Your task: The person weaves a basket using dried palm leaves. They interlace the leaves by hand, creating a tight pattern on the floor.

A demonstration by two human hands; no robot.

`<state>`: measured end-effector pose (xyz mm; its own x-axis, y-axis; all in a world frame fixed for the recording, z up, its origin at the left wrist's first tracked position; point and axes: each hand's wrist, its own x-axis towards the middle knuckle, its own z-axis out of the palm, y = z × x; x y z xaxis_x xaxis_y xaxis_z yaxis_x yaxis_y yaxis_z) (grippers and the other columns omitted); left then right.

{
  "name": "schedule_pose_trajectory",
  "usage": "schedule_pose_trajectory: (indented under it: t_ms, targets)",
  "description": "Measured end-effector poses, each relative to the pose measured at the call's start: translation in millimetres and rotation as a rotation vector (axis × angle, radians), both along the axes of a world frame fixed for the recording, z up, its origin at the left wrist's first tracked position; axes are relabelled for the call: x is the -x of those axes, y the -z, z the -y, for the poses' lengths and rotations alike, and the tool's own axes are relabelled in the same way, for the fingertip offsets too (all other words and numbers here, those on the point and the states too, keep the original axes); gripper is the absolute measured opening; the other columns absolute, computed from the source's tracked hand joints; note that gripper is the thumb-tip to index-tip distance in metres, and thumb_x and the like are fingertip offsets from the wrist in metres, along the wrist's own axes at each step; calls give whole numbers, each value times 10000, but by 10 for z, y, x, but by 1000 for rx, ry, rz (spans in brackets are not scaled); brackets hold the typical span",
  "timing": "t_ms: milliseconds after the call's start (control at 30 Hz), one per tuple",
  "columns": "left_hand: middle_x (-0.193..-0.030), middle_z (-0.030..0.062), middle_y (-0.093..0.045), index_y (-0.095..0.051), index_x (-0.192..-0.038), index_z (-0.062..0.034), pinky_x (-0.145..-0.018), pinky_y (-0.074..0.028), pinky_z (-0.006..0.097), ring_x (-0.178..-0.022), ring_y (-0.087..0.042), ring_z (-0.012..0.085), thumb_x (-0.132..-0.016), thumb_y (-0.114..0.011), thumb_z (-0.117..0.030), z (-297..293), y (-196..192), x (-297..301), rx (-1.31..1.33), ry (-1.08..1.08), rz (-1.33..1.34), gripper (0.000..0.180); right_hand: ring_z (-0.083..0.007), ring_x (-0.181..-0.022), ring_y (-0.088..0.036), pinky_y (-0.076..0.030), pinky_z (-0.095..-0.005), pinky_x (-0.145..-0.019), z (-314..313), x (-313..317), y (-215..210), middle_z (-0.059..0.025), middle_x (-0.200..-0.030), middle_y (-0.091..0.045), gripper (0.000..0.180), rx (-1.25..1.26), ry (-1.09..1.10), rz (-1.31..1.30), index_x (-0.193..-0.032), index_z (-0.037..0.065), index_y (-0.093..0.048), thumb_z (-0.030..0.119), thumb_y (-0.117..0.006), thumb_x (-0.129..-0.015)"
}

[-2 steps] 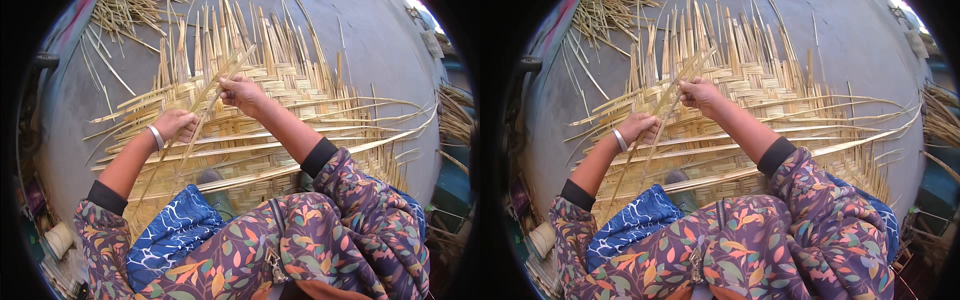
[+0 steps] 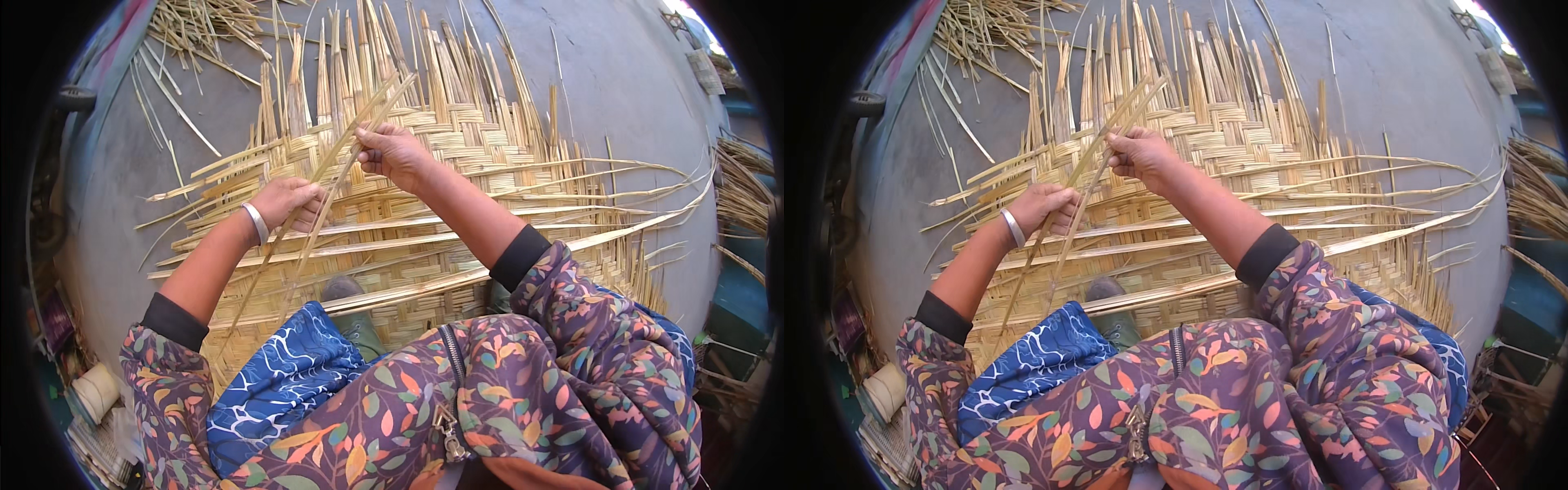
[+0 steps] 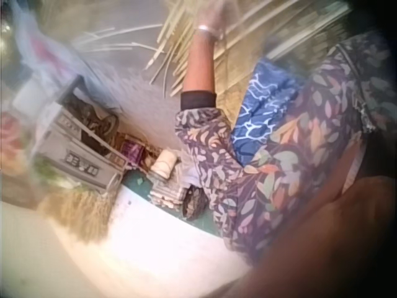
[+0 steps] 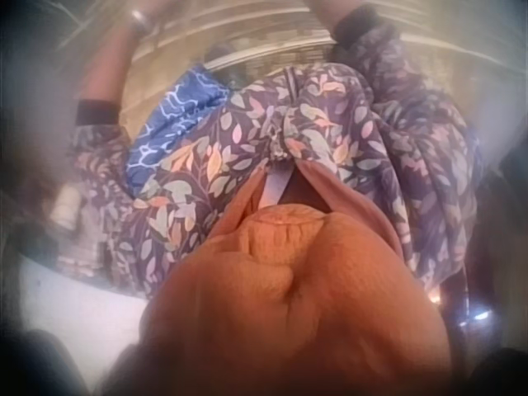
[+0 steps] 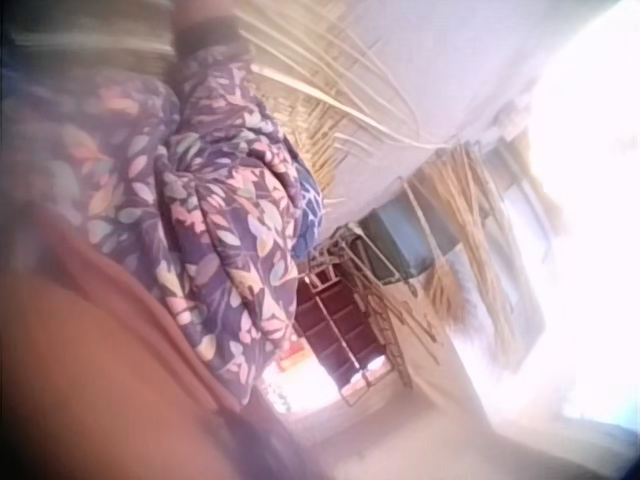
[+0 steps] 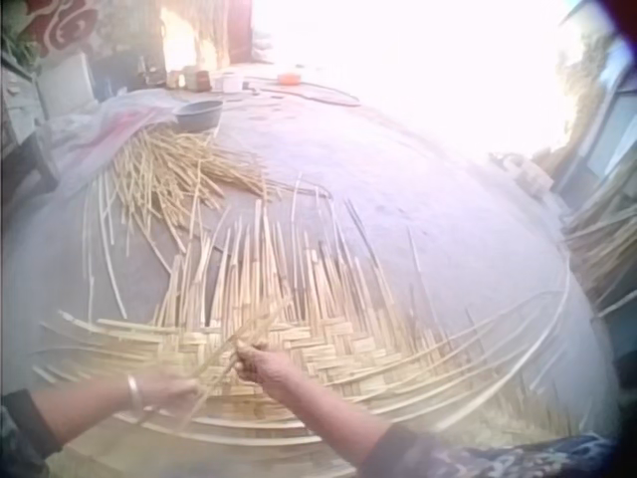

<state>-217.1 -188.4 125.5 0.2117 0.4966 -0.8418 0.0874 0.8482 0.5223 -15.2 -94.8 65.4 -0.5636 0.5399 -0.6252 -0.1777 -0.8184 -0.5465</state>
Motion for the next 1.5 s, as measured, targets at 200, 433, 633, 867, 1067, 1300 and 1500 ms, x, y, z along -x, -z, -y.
schedule_pose_trajectory:
  t_ms: [200,433,633,867,1067,1300,1500]
  targets:
    - [-891,145,-652,-547,-1078,11,-714,-550,337,-798,-660,230,-934,-492,-322,-55,-16,-82,27,27,79,367,-73,-665,-586,-533,-235,-633,-21,-24,-97,-16,-816,-617,181,-15,-19,-72,-1060,76,-621,145,-572,-899]
    - [-794,95,-639,-557,-987,-7,-577,-549,260,-674,-654,173,-929,-511,-318,-30,72,-135,-22,-141,72,320,-69,-697,-584,-532,-258,-663,-44,-80,-87,4,-816,-594,163,-89,-1,-115,-1060,105,-600,158,-543,-917]
    - [-765,101,-638,-559,-962,2,-540,-547,262,-633,-650,170,-941,-487,-286,-78,22,-239,-20,-108,-13,298,-75,-675,-584,-535,-256,-656,-66,-92,-86,14,-787,-590,110,-84,4,-69,-997,108,-595,167,-554,-914]
    - [-786,135,-642,-556,-1015,34,-593,-563,299,-664,-662,215,-936,-498,-280,-99,39,-256,17,-71,94,329,-73,-643,-571,-519,-242,-619,-107,-137,-93,13,-747,-590,77,-97,-55,-47,-930,100,-592,170,-577,-901]
    - [-825,153,-646,-542,-1072,52,-649,-568,321,-721,-667,230,-932,-508,-296,-166,30,-291,38,-110,170,376,-65,-656,-572,-527,-232,-627,-153,-167,-109,10,-773,-597,85,-87,-26,-55,-930,69,-610,140,-576,-900]
    - [-835,135,-647,-552,-1053,45,-667,-559,323,-729,-664,225,-933,-505,-240,-292,100,-359,58,9,72,313,-73,-672,-578,-535,-253,-669,-83,-211,-17,7,-787,-599,93,-56,-23,-58,-944,68,-610,142,-574,-901]
    - [-736,96,-637,-590,-926,39,-601,-539,279,-639,-651,190,-927,-491,-173,-576,307,-208,-222,85,-264,234,-169,-841,-652,-557,-291,-761,-385,-189,6,-103,-896,-657,171,-149,-52,14,-1024,25,-596,141,-555,-904]
